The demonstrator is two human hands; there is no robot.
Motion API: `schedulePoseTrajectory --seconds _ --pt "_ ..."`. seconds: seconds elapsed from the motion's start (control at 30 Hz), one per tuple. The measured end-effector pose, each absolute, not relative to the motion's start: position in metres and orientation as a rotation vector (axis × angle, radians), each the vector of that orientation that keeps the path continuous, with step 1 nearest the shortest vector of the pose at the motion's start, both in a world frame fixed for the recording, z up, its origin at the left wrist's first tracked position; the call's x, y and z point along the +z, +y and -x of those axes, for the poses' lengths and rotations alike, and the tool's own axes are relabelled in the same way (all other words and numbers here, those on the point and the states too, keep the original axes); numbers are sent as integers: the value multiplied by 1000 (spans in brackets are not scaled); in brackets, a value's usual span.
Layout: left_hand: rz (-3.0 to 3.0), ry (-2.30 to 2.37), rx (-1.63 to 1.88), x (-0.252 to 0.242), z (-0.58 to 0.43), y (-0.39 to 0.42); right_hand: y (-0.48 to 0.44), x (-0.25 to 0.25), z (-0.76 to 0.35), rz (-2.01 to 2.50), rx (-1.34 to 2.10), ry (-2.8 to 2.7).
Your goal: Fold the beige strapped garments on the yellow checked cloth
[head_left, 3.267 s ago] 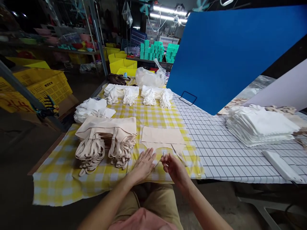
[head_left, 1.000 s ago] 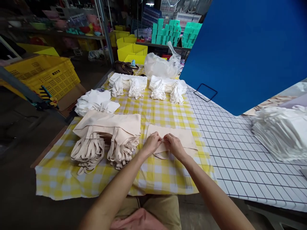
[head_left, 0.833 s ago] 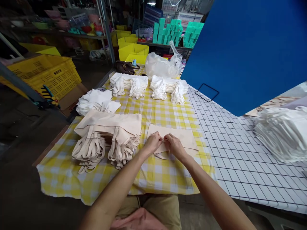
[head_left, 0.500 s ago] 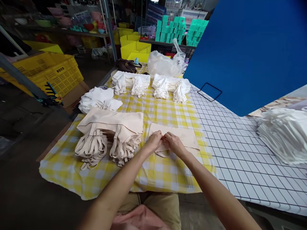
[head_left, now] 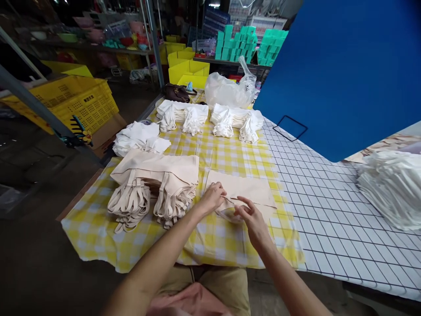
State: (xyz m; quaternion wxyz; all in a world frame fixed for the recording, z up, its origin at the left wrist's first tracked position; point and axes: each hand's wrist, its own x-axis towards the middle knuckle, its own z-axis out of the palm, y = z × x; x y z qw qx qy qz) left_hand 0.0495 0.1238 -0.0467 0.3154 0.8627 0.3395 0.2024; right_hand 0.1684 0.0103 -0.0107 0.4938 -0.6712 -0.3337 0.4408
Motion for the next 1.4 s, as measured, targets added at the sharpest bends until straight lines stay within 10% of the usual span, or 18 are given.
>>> schedulePoseTrajectory --seconds 0.47,0.73,0.97,1.4 --pt "-2485 958 503 -46 -42 103 -77 -41 -118 1450 1276 -444" --pt "-2400 1306 485 -29 -65 125 4 -29 -234 1992 182 -1350" --pt "-2557 1171 309 -53 -73 103 21 -56 -261 2211 195 -1995" --pt "-2120 1803 250 -23 -77 162 66 -25 -320 2468 326 -1179"
